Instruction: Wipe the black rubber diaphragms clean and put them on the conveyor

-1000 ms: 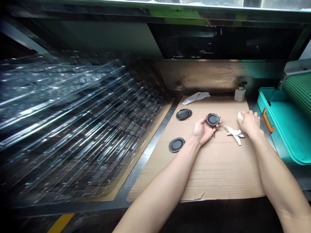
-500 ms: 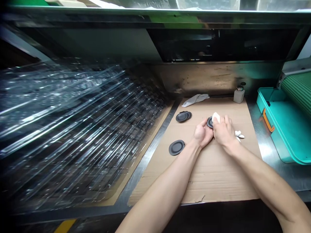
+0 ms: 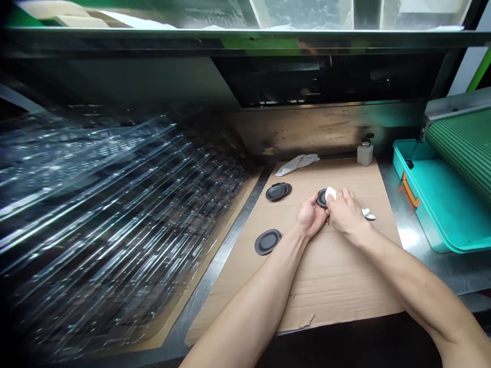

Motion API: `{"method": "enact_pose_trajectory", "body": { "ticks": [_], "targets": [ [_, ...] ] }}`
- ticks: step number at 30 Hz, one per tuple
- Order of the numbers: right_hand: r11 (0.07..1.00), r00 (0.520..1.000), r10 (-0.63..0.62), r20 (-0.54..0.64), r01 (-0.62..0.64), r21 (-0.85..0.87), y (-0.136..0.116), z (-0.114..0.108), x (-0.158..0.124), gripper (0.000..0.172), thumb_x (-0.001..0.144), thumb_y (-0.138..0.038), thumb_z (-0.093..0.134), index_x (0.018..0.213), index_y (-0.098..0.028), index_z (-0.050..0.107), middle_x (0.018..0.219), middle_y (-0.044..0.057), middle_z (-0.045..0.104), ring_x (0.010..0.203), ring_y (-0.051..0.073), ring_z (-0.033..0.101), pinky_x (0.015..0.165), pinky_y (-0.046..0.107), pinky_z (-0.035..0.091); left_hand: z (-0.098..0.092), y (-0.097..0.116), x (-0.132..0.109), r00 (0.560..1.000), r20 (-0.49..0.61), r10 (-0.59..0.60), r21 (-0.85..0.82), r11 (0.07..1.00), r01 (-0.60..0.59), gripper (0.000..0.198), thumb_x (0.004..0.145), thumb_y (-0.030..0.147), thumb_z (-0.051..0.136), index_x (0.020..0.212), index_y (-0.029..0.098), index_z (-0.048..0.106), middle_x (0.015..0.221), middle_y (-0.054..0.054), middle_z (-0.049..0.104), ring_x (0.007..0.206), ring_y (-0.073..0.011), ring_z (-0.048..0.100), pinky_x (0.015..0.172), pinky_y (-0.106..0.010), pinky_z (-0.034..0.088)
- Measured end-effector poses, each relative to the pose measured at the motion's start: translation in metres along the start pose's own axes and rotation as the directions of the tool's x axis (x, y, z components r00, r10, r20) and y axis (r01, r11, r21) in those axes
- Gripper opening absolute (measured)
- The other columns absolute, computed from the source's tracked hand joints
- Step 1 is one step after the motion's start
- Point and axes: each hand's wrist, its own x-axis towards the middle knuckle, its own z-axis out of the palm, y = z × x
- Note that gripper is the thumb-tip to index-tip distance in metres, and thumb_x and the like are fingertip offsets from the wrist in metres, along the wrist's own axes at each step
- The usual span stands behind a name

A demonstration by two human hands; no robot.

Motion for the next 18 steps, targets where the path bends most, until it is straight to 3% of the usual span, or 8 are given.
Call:
{"method": "enact_pose_trajectory", "body": {
  "ticks": [3, 7, 12, 15, 18],
  "targets": [
    [0.996, 0.995, -0.086, 0.042, 0.087, -0.015, 0.008, -0.006, -0.001, 0.042, 0.100, -0.016, 0.039, 0.135, -0.016, 0.063, 0.129, 0.019, 0.063, 0.118, 0.033, 0.050, 0.101, 0.044, 0.042, -0.001, -0.004, 0.002, 1.000, 0.017, 0.020, 0.052, 0.998, -0.021, 0.042, 0.109, 0.030, 0.035, 0.098, 0.009, 0.070, 0.099, -0.016, 0.077, 0.101, -0.0221, 0.074, 0.099, -0.035, 0.057],
    [0.996, 0.996, -0.070, 0.062, 0.073, -0.044, 0.014, -0.014, -0.002, 0.043, 0.098, -0.010, 0.039, 0.134, -0.014, 0.062, 0.125, 0.019, 0.063, 0.112, 0.032, 0.050, 0.096, 0.042, 0.041, -0.002, -0.007, 0.005, 0.995, -0.016, 0.098, 0.094, 0.991, -0.096, 0.035, 0.108, 0.029, 0.039, 0.097, 0.011, 0.068, 0.101, -0.014, 0.077, 0.103, -0.0227, 0.074, 0.100, -0.038, 0.056],
    [0.981, 0.966, -0.192, 0.174, 0.193, 0.008, 0.023, -0.022, -0.005, 0.032, 0.101, -0.014, 0.042, 0.114, -0.017, 0.070, 0.119, 0.016, 0.066, 0.105, 0.028, 0.051, 0.090, 0.038, 0.040, -0.003, -0.004, 0.006, 1.000, -0.003, 0.026, 0.086, 0.996, -0.026, 0.045, 0.108, 0.030, 0.033, 0.095, 0.007, 0.070, 0.101, -0.020, 0.076, 0.110, -0.0272, 0.072, 0.103, -0.041, 0.054],
    [0.991, 0.980, -0.121, 0.157, 0.130, -0.043, 0.027, -0.022, -0.004, 0.034, 0.102, -0.013, 0.039, 0.115, -0.014, 0.070, 0.111, 0.018, 0.068, 0.103, 0.029, 0.052, 0.088, 0.038, 0.038, -0.003, -0.005, 0.007, 0.999, -0.015, 0.034, 0.103, 0.994, -0.032, 0.044, 0.109, 0.031, 0.033, 0.098, 0.007, 0.068, 0.098, -0.019, 0.076, 0.103, -0.0265, 0.073, 0.098, -0.044, 0.057],
    [0.991, 0.992, -0.088, 0.085, 0.096, -0.093, 0.026, -0.019, -0.003, 0.036, 0.101, -0.011, 0.038, 0.124, -0.011, 0.067, 0.117, 0.020, 0.066, 0.108, 0.031, 0.051, 0.090, 0.040, 0.037, -0.002, -0.007, 0.008, 0.997, -0.043, 0.070, 0.095, 0.993, -0.065, 0.038, 0.109, 0.029, 0.036, 0.096, 0.009, 0.066, 0.095, -0.015, 0.077, 0.096, -0.0221, 0.074, 0.094, -0.040, 0.059]
  ]
}}
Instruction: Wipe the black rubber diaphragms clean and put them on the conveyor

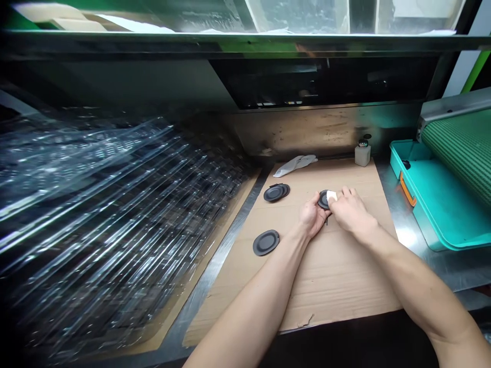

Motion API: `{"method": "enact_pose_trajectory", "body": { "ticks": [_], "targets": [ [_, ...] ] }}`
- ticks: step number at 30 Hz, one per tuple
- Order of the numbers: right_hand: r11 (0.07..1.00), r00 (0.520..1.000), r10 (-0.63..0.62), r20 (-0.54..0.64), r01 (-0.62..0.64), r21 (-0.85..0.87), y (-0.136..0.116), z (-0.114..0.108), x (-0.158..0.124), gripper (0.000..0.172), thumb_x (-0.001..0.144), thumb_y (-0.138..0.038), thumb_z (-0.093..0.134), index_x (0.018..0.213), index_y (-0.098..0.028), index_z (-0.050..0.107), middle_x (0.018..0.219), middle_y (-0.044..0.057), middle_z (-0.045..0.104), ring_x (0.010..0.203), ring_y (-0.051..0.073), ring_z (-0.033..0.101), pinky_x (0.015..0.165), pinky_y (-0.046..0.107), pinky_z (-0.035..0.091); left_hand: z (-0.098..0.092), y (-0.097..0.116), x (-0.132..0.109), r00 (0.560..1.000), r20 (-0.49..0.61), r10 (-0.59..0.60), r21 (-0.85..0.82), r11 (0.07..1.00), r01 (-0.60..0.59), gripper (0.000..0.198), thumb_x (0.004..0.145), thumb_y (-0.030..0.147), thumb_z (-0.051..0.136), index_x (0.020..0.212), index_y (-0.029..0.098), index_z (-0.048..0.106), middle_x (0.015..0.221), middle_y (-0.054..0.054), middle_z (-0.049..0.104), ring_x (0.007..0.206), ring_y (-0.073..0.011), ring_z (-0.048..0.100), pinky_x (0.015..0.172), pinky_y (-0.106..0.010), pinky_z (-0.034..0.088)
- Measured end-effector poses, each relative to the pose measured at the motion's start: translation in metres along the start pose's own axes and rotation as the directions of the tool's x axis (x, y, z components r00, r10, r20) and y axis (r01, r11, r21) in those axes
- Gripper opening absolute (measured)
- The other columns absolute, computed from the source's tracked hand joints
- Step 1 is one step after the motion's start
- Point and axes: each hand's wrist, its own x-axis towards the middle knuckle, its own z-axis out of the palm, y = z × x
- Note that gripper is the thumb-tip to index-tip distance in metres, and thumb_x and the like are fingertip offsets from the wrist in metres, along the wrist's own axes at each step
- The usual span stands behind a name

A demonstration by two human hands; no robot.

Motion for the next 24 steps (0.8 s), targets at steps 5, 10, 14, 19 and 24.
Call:
{"method": "enact_pose_trajectory", "body": {
  "ticks": [5, 10, 14, 19, 24],
  "targets": [
    [0.994, 0.994, -0.081, 0.071, 0.075, 0.076, 0.004, 0.000, 0.001, 0.030, 0.104, -0.018, 0.041, 0.108, -0.018, 0.071, 0.110, 0.014, 0.069, 0.099, 0.026, 0.052, 0.085, 0.036, 0.037, 0.000, -0.001, -0.001, 0.999, 0.027, -0.045, -0.001, 0.999, 0.045, 0.043, 0.109, 0.029, 0.034, 0.094, 0.008, 0.068, 0.094, -0.016, 0.076, 0.091, -0.0218, 0.073, 0.091, -0.038, 0.059],
    [0.995, 0.997, -0.074, 0.003, 0.074, 0.060, 0.004, 0.003, 0.002, 0.032, 0.103, -0.017, 0.042, 0.118, -0.017, 0.070, 0.116, 0.016, 0.068, 0.103, 0.027, 0.051, 0.086, 0.037, 0.037, 0.001, -0.003, -0.001, 1.000, 0.001, -0.001, -0.013, 1.000, 0.001, 0.037, 0.109, 0.027, 0.037, 0.094, 0.009, 0.066, 0.090, -0.013, 0.075, 0.092, -0.0207, 0.073, 0.093, -0.037, 0.058],
    [0.999, 1.000, -0.013, -0.008, 0.013, 0.040, 0.002, 0.011, 0.005, 0.032, 0.102, -0.018, 0.042, 0.116, -0.017, 0.071, 0.112, 0.016, 0.068, 0.101, 0.028, 0.052, 0.087, 0.038, 0.038, 0.003, -0.001, -0.001, 0.999, -0.003, -0.037, 0.004, 0.999, 0.037, 0.041, 0.110, 0.028, 0.033, 0.095, 0.008, 0.066, 0.094, -0.015, 0.076, 0.092, -0.0220, 0.074, 0.093, -0.040, 0.060],
    [0.978, 0.965, 0.183, -0.190, -0.158, 0.136, 0.020, 0.024, 0.010, 0.036, 0.104, -0.028, 0.041, 0.123, -0.019, 0.070, 0.121, 0.017, 0.066, 0.108, 0.031, 0.051, 0.091, 0.041, 0.040, 0.004, 0.004, -0.005, 0.997, -0.020, -0.070, -0.008, 0.998, 0.070, 0.041, 0.109, 0.030, 0.033, 0.102, 0.007, 0.066, 0.101, -0.018, 0.077, 0.099, -0.0250, 0.074, 0.093, -0.043, 0.061],
    [0.851, 0.811, 0.397, -0.429, -0.151, 0.503, 0.048, 0.038, 0.016, 0.042, 0.099, -0.032, 0.051, 0.137, -0.017, 0.060, 0.130, 0.014, 0.065, 0.115, 0.031, 0.054, 0.103, 0.044, 0.042, 0.005, 0.008, -0.010, 0.993, 0.045, -0.112, -0.018, 0.993, 0.113, 0.048, 0.109, 0.034, 0.031, 0.106, 0.004, 0.068, 0.107, -0.024, 0.075, 0.106, -0.0293, 0.074, 0.088, -0.040, 0.063]
  ]
}}
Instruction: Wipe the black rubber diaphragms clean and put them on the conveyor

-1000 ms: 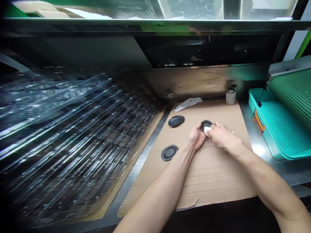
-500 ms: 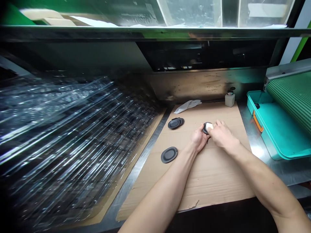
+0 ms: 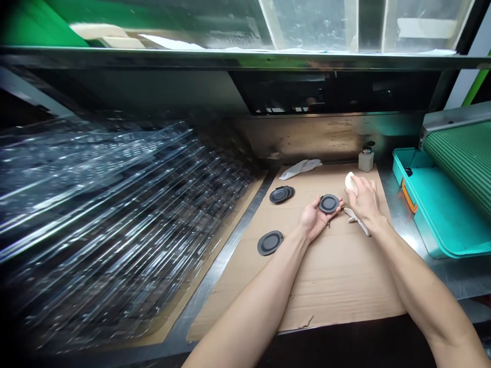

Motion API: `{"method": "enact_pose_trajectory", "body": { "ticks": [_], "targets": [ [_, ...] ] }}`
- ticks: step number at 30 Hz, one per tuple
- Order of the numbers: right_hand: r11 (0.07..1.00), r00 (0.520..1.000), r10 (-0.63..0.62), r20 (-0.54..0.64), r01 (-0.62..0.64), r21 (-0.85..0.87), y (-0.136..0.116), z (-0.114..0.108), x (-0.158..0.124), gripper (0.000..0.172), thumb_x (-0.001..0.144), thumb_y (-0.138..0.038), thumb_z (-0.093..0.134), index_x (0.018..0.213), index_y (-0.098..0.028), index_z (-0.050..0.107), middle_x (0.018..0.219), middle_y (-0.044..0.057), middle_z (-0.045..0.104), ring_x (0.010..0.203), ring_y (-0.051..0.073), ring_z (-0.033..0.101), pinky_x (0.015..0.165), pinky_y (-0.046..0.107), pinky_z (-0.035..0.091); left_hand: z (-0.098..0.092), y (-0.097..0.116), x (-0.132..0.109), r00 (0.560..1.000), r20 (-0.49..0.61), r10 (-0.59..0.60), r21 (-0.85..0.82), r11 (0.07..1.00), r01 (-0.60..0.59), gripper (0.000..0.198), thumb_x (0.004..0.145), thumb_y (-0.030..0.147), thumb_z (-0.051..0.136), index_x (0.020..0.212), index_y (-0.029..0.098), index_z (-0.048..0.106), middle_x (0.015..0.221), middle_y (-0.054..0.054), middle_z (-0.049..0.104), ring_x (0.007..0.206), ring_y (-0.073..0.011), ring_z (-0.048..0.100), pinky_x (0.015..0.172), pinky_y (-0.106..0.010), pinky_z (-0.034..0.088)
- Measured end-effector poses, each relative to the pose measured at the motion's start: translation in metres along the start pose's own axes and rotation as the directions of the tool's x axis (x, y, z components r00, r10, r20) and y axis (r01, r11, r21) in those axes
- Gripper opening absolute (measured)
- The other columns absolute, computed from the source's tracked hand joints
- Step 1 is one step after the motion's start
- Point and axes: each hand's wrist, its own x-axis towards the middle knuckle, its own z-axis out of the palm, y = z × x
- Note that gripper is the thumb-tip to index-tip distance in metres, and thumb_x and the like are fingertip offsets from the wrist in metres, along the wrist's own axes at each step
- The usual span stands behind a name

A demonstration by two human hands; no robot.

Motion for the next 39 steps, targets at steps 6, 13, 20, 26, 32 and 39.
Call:
{"method": "enact_pose_trajectory", "body": {
  "ticks": [6, 13, 20, 26, 32, 39],
  "targets": [
    [0.987, 0.987, -0.092, 0.129, 0.073, 0.145, -0.020, 0.026, -0.017, 0.039, 0.092, -0.033, 0.065, 0.127, -0.018, 0.067, 0.118, 0.013, 0.066, 0.112, 0.029, 0.054, 0.101, 0.042, 0.046, -0.002, -0.001, 0.003, 0.999, -0.011, 0.035, -0.070, 0.997, -0.035, 0.042, 0.109, 0.031, 0.033, 0.100, 0.010, 0.068, 0.099, -0.014, 0.077, 0.103, -0.0241, 0.074, 0.101, -0.042, 0.058],
    [0.995, 0.976, 0.017, 0.218, 0.005, -0.100, -0.057, 0.025, -0.028, 0.038, 0.104, -0.034, 0.047, 0.131, -0.017, 0.067, 0.128, 0.015, 0.063, 0.114, 0.030, 0.047, 0.101, 0.038, 0.042, -0.003, -0.006, 0.003, 0.997, 0.072, 0.028, -0.068, 0.997, -0.023, 0.043, 0.108, 0.031, 0.033, 0.115, 0.009, 0.070, 0.113, -0.016, 0.076, 0.117, -0.0245, 0.070, 0.110, -0.040, 0.052],
    [0.983, 0.955, 0.063, 0.291, -0.010, -0.182, -0.068, 0.020, -0.029, 0.041, 0.105, -0.036, 0.044, 0.133, -0.018, 0.067, 0.130, 0.016, 0.062, 0.114, 0.030, 0.048, 0.097, 0.038, 0.042, 0.001, -0.007, 0.001, 0.998, 0.056, 0.028, -0.078, 0.997, -0.024, 0.044, 0.107, 0.029, 0.034, 0.125, 0.008, 0.069, 0.117, -0.017, 0.075, 0.116, -0.0250, 0.070, 0.110, -0.039, 0.052],
    [0.970, 0.941, 0.014, 0.339, 0.069, -0.232, -0.065, 0.016, -0.027, 0.041, 0.105, -0.035, 0.042, 0.133, -0.019, 0.066, 0.129, 0.015, 0.064, 0.115, 0.031, 0.050, 0.097, 0.040, 0.041, -0.001, -0.004, 0.001, 0.998, 0.055, -0.025, -0.064, 0.998, 0.028, 0.046, 0.108, 0.033, 0.033, 0.124, 0.008, 0.068, 0.117, -0.018, 0.075, 0.113, -0.0252, 0.071, 0.107, -0.040, 0.055],
    [0.913, 0.955, 0.265, 0.134, -0.204, -0.353, -0.009, -0.013, -0.001, 0.038, 0.103, -0.038, 0.044, 0.120, -0.018, 0.072, 0.120, 0.016, 0.069, 0.113, 0.033, 0.055, 0.095, 0.041, 0.042, -0.005, 0.008, -0.005, 0.998, 0.048, -0.026, -0.110, 0.993, 0.032, 0.044, 0.108, 0.036, 0.034, 0.127, 0.009, 0.064, 0.125, -0.021, 0.071, 0.110, -0.0271, 0.073, 0.087, -0.037, 0.063],
    [0.902, 0.933, 0.329, 0.147, -0.264, -0.341, 0.016, -0.015, 0.006, 0.044, 0.100, -0.046, 0.047, 0.126, -0.021, 0.072, 0.123, 0.017, 0.068, 0.114, 0.033, 0.060, 0.089, 0.039, 0.046, -0.009, 0.021, -0.008, 0.993, 0.063, -0.099, -0.254, 0.961, 0.112, 0.054, 0.108, 0.043, 0.029, 0.130, 0.006, 0.060, 0.110, -0.022, 0.071, 0.088, -0.0214, 0.074, 0.073, -0.029, 0.065]
  ]
}}
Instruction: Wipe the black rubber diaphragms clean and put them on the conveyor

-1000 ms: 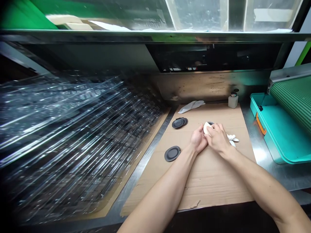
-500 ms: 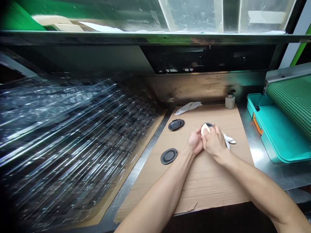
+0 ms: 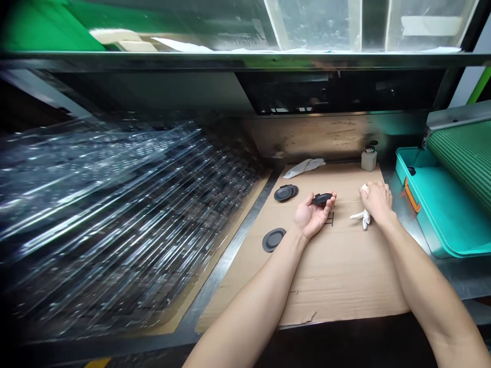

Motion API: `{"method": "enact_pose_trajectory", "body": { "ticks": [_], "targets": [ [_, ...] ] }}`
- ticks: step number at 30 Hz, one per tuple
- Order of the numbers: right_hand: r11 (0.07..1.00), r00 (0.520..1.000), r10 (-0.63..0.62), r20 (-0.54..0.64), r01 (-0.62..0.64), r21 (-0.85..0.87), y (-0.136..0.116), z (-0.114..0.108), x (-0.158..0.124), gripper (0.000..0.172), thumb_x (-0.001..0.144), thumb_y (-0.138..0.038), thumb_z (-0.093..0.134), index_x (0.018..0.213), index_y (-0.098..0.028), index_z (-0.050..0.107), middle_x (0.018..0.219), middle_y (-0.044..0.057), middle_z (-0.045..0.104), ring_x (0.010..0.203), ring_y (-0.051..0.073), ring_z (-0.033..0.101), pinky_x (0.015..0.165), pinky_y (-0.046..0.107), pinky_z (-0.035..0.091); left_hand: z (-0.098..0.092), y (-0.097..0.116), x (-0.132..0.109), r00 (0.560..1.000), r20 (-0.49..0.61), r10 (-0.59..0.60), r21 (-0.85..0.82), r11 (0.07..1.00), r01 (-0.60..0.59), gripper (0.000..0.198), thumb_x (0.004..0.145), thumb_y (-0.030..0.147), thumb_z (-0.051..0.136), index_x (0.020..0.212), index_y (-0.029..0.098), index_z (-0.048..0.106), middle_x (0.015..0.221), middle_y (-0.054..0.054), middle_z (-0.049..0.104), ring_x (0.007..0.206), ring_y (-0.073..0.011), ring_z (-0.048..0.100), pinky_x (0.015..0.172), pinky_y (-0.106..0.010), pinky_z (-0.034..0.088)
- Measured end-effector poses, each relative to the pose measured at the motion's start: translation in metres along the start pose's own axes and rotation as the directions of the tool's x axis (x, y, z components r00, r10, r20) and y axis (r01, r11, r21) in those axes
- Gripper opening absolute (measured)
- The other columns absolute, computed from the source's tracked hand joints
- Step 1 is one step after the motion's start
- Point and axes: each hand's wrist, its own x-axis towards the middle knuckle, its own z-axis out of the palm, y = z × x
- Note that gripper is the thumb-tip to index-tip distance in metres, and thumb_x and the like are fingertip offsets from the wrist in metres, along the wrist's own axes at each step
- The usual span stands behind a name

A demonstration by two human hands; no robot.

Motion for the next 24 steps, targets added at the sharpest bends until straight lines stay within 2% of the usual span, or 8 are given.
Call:
{"method": "enact_pose_trajectory", "body": {
  "ticks": [5, 8, 10, 13, 15, 17, 20, 24],
  "targets": [
    [0.983, 0.983, 0.154, 0.104, -0.143, -0.111, -0.003, -0.015, -0.001, 0.060, 0.101, -0.061, 0.037, 0.105, -0.016, 0.077, 0.104, 0.022, 0.072, 0.101, 0.036, 0.068, 0.083, 0.042, 0.047, -0.002, 0.002, 0.003, 1.000, 0.005, 0.016, 0.020, 1.000, -0.017, 0.059, 0.108, 0.045, 0.025, 0.130, 0.006, 0.062, 0.110, -0.023, 0.071, 0.087, -0.0225, 0.074, 0.070, -0.031, 0.065],
    [0.976, 0.970, 0.176, 0.166, -0.151, -0.155, -0.001, -0.018, -0.011, 0.065, 0.095, -0.072, 0.042, 0.102, -0.016, 0.077, 0.100, 0.023, 0.073, 0.099, 0.037, 0.069, 0.082, 0.043, 0.047, -0.001, 0.000, 0.003, 1.000, 0.007, 0.028, 0.023, 0.999, -0.028, 0.060, 0.108, 0.048, 0.025, 0.125, 0.006, 0.065, 0.107, -0.022, 0.072, 0.085, -0.0216, 0.073, 0.070, -0.030, 0.063],
    [0.987, 0.967, 0.132, 0.218, -0.108, -0.120, 0.001, -0.014, -0.018, 0.055, 0.089, -0.070, 0.056, 0.104, -0.020, 0.075, 0.101, 0.018, 0.074, 0.098, 0.036, 0.069, 0.078, 0.040, 0.046, 0.000, -0.001, 0.002, 1.000, 0.019, 0.022, 0.043, 0.999, -0.023, 0.059, 0.107, 0.051, 0.028, 0.119, 0.008, 0.067, 0.103, -0.020, 0.073, 0.082, -0.0204, 0.072, 0.068, -0.028, 0.062],
    [0.999, 0.971, -0.001, 0.238, 0.010, -0.034, 0.007, -0.006, -0.024, 0.031, 0.087, -0.049, 0.066, 0.105, -0.024, 0.073, 0.099, 0.010, 0.075, 0.095, 0.030, 0.068, 0.075, 0.034, 0.043, 0.000, -0.003, 0.000, 0.999, 0.045, 0.028, 0.092, 0.995, -0.032, 0.056, 0.106, 0.053, 0.032, 0.114, 0.012, 0.068, 0.100, -0.017, 0.073, 0.077, -0.0186, 0.070, 0.065, -0.026, 0.059],
    [0.994, 0.978, -0.102, 0.182, 0.094, 0.050, 0.009, -0.003, -0.025, 0.023, 0.090, -0.038, 0.063, 0.106, -0.024, 0.072, 0.096, 0.007, 0.075, 0.091, 0.025, 0.067, 0.075, 0.031, 0.042, 0.000, -0.005, 0.000, 0.997, 0.054, 0.048, 0.122, 0.991, -0.054, 0.055, 0.106, 0.053, 0.032, 0.117, 0.013, 0.067, 0.103, -0.018, 0.074, 0.077, -0.0189, 0.070, 0.064, -0.026, 0.057],
    [0.971, 0.979, -0.194, 0.061, 0.183, 0.152, 0.007, -0.004, -0.027, 0.022, 0.094, -0.035, 0.059, 0.105, -0.021, 0.072, 0.096, 0.007, 0.073, 0.088, 0.022, 0.066, 0.078, 0.030, 0.043, -0.001, -0.007, 0.002, 0.995, 0.058, 0.078, 0.162, 0.983, -0.087, 0.054, 0.106, 0.053, 0.033, 0.122, 0.013, 0.066, 0.106, -0.019, 0.074, 0.079, -0.0200, 0.070, 0.062, -0.026, 0.054],
    [0.902, 0.943, -0.310, -0.124, 0.333, 0.275, -0.006, -0.004, -0.034, 0.027, 0.100, -0.037, 0.053, 0.107, -0.019, 0.072, 0.102, 0.008, 0.071, 0.089, 0.020, 0.064, 0.082, 0.029, 0.045, -0.001, -0.015, 0.006, 0.989, 0.065, 0.130, 0.252, 0.957, -0.142, 0.053, 0.107, 0.052, 0.035, 0.125, 0.012, 0.065, 0.105, -0.018, 0.075, 0.079, -0.0211, 0.071, 0.060, -0.026, 0.050],
    [0.834, 0.885, -0.441, -0.150, 0.466, 0.296, -0.023, 0.005, -0.045, 0.034, 0.104, -0.036, 0.047, 0.112, -0.018, 0.074, 0.101, 0.010, 0.067, 0.092, 0.021, 0.061, 0.084, 0.030, 0.047, 0.002, -0.031, 0.008, 0.978, 0.117, 0.174, 0.342, 0.917, -0.204, 0.045, 0.108, 0.045, 0.040, 0.117, 0.012, 0.070, 0.098, -0.012, 0.075, 0.080, -0.0185, 0.069, 0.064, -0.026, 0.051]
  ]
}}
